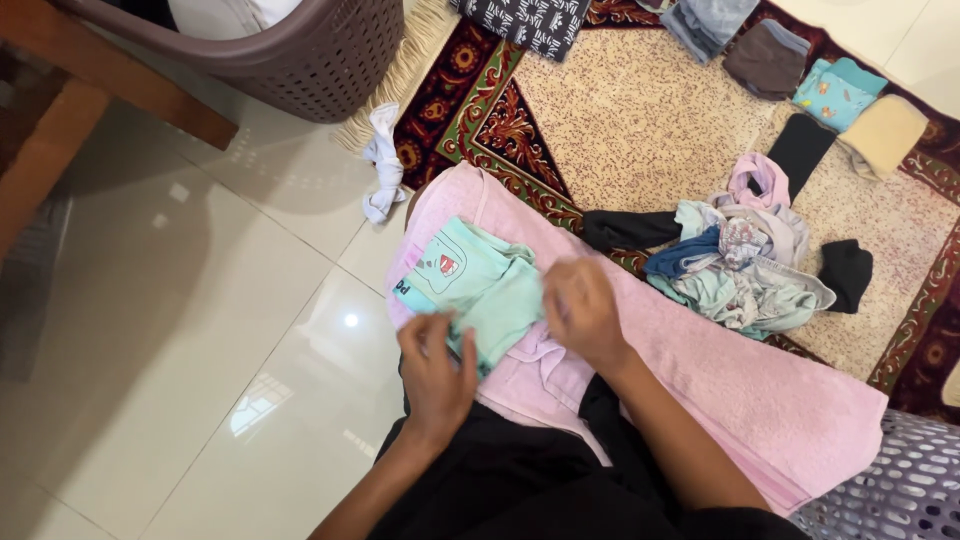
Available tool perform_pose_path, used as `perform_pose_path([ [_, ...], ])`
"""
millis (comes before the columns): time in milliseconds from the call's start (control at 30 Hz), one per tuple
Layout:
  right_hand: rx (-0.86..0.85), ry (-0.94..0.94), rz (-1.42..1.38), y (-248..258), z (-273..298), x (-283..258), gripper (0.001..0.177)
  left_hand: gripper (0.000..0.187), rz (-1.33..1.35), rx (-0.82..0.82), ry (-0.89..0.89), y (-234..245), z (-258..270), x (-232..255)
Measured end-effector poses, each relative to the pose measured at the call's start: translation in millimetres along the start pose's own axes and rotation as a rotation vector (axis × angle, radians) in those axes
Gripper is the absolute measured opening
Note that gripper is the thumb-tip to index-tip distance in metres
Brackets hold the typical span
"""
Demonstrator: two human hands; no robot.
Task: Folding various laundry items and organizing them onto a rug on the floor.
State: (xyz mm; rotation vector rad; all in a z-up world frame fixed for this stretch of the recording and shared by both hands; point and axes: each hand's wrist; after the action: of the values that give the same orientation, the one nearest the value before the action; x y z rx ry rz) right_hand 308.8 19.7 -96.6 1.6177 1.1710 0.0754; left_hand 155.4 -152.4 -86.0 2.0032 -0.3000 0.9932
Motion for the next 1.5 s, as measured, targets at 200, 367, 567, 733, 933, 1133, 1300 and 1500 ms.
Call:
perform_pose_path([
  [200, -0.405, 0.564, -0.248, 14, -9, -14, 0.044, 0.043, -0.169, -0.295, -0.268, 17, -18, 26],
  [367, -0.483, 0.477, -0.267, 9, -17, -7, 0.060, 0.040, -0.165, -0.327, -0.226, 19, -17, 20],
  [567, -0.416, 0.405, -0.277, -4, -28, 15, 0.049, 0.025, 0.214, -0.137, 0.064, 21, -17, 6],
  [733, -0.476, 0.200, -0.647, -16, -64, 7, 0.043, 0.021, 0.412, -0.032, 0.554, 20, -26, -8],
  [933, -0.573, -0.280, -0.664, -58, -78, -17, 0.050, 0.025, 0.381, 0.093, 0.633, 13, -35, -26],
  [1133, -0.042, 0.078, 0.200, -59, -49, -54, 0.056, 0.025, 0.341, 0.083, 0.722, 15, -41, -26],
  [1300, -0.462, 0.259, 0.034, -58, -49, -62, 0.066, 0.027, 0.131, -0.008, 0.404, 30, -48, -20],
  [1500, -0.491, 0.302, 0.124, -53, -51, -61, 0.061, 0.040, -0.008, -0.212, 0.331, 33, -53, -38],
])
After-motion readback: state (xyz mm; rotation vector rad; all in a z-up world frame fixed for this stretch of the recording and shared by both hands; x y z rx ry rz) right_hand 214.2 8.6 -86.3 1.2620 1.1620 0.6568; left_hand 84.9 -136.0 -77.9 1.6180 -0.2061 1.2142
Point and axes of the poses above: each hand's wrist, its own z-axis away from the middle knuckle, its own y-axis out of the back of the hand, x = y × z, and after that the axes turned 5 degrees about z, right-handed
